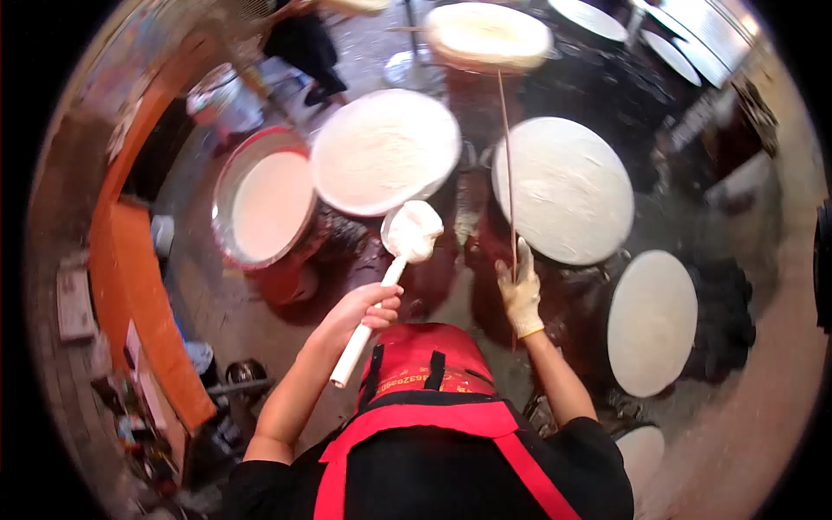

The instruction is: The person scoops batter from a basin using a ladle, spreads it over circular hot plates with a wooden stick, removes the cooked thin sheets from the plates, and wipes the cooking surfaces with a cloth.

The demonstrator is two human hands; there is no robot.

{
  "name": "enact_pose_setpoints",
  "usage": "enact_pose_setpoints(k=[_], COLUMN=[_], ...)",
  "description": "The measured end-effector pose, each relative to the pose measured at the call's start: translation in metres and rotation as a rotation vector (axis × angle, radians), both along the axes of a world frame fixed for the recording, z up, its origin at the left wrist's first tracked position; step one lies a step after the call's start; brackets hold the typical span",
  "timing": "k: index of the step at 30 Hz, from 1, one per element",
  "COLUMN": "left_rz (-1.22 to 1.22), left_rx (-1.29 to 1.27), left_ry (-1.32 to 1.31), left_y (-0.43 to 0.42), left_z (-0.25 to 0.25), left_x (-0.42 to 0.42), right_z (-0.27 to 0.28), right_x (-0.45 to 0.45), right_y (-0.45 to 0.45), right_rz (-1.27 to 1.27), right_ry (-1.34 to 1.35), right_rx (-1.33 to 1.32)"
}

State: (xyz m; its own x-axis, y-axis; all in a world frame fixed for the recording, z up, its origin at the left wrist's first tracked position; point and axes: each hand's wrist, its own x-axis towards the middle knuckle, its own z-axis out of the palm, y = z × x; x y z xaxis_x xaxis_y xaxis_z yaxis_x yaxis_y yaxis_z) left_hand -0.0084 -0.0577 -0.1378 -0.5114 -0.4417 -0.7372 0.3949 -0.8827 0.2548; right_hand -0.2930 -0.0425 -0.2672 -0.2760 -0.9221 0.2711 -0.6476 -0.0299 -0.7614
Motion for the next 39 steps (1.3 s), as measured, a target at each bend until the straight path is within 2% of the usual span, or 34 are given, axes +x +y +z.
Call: enact_pose_setpoints(k=[1,3,4,8,9,11,13,15,17,18,21,22,23,24,25,26,27,28,29,30,31,32,33,34,35,37,39], left_rz=[0.079,0.192,0.241,0.436,0.457,0.486,0.498,0.506,0.519,0.518,0.486,0.468,0.477,0.477,0.478,0.483,0.492,0.488,0.489,0.513,0.541,0.533,0.534,0.543,0.554,0.584,0.613], left_rx=[0.014,-0.025,-0.042,-0.038,-0.037,-0.030,-0.027,-0.020,-0.013,-0.010,-0.037,-0.028,-0.023,-0.015,-0.007,0.002,0.012,0.004,-0.005,0.015,0.033,0.016,0.022,-0.001,-0.020,-0.005,0.025], left_ry=[0.019,-0.049,-0.081,-0.071,-0.084,-0.105,-0.121,-0.114,-0.075,-0.053,-0.039,-0.034,-0.005,0.011,0.025,0.077,0.111,0.130,0.146,0.191,0.235,0.209,0.210,0.205,0.201,0.231,0.274], left_y=[0.012,0.032,0.039,0.051,0.051,0.043,0.039,0.028,0.013,0.006,-0.016,-0.023,-0.033,-0.044,-0.056,-0.061,-0.071,-0.085,-0.095,-0.106,-0.115,-0.125,-0.126,-0.130,-0.135,-0.146,-0.157], left_z=[0.001,0.008,0.013,0.034,0.038,0.050,0.060,0.068,0.071,0.072,0.077,0.074,0.076,0.079,0.081,0.086,0.086,0.089,0.092,0.093,0.094,0.100,0.107,0.110,0.112,0.121,0.130], left_x=[0.019,0.054,0.071,0.136,0.154,0.191,0.210,0.237,0.258,0.268,0.282,0.286,0.287,0.286,0.284,0.288,0.285,0.281,0.277,0.272,0.264,0.252,0.255,0.241,0.231,0.206,0.182], right_z=[0.009,-0.006,0.020,0.041,0.046,0.059,0.042,0.016,0.016,0.020,0.070,0.076,0.098,0.129,0.157,0.203,0.260,0.262,0.321,0.346,0.372,0.393,0.410,0.428,0.425,0.385,0.349], right_x=[0.013,0.045,0.073,0.180,0.212,0.269,0.299,0.309,0.309,0.309,0.298,0.289,0.275,0.259,0.235,0.217,0.206,0.162,0.157,0.115,0.079,0.043,0.035,0.020,-0.030,-0.099,-0.116], right_y=[-0.019,-0.060,-0.072,-0.134,-0.147,-0.170,-0.184,-0.203,-0.211,-0.213,-0.226,-0.240,-0.256,-0.275,-0.303,-0.317,-0.325,-0.362,-0.361,-0.381,-0.398,-0.413,-0.409,-0.406,-0.434,-0.482,-0.500], right_rz=[0.088,0.281,0.317,0.571,0.598,0.581,0.591,0.606,0.641,0.602,0.622,0.541,0.488,0.435,0.438,0.354,0.289,0.195,0.088,0.220,0.317,0.188,0.203,-0.028,-0.132,-0.043,-0.259], right_ry=[-0.130,-0.079,0.119,0.479,0.570,0.584,0.682,0.734,0.755,0.749,0.734,0.740,0.754,0.767,0.697,0.749,0.666,0.708,0.598,0.272,0.113,0.026,-0.161,-0.159,-0.237,-0.581,-0.548], right_rx=[0.034,0.297,0.241,0.225,0.247,0.278,0.301,0.262,0.318,0.232,0.233,0.236,0.107,-0.023,0.044,-0.008,0.033,-0.103,-0.077,-0.041,-0.136,-0.104,-0.219,-0.183,-0.166,-0.351,-0.318])
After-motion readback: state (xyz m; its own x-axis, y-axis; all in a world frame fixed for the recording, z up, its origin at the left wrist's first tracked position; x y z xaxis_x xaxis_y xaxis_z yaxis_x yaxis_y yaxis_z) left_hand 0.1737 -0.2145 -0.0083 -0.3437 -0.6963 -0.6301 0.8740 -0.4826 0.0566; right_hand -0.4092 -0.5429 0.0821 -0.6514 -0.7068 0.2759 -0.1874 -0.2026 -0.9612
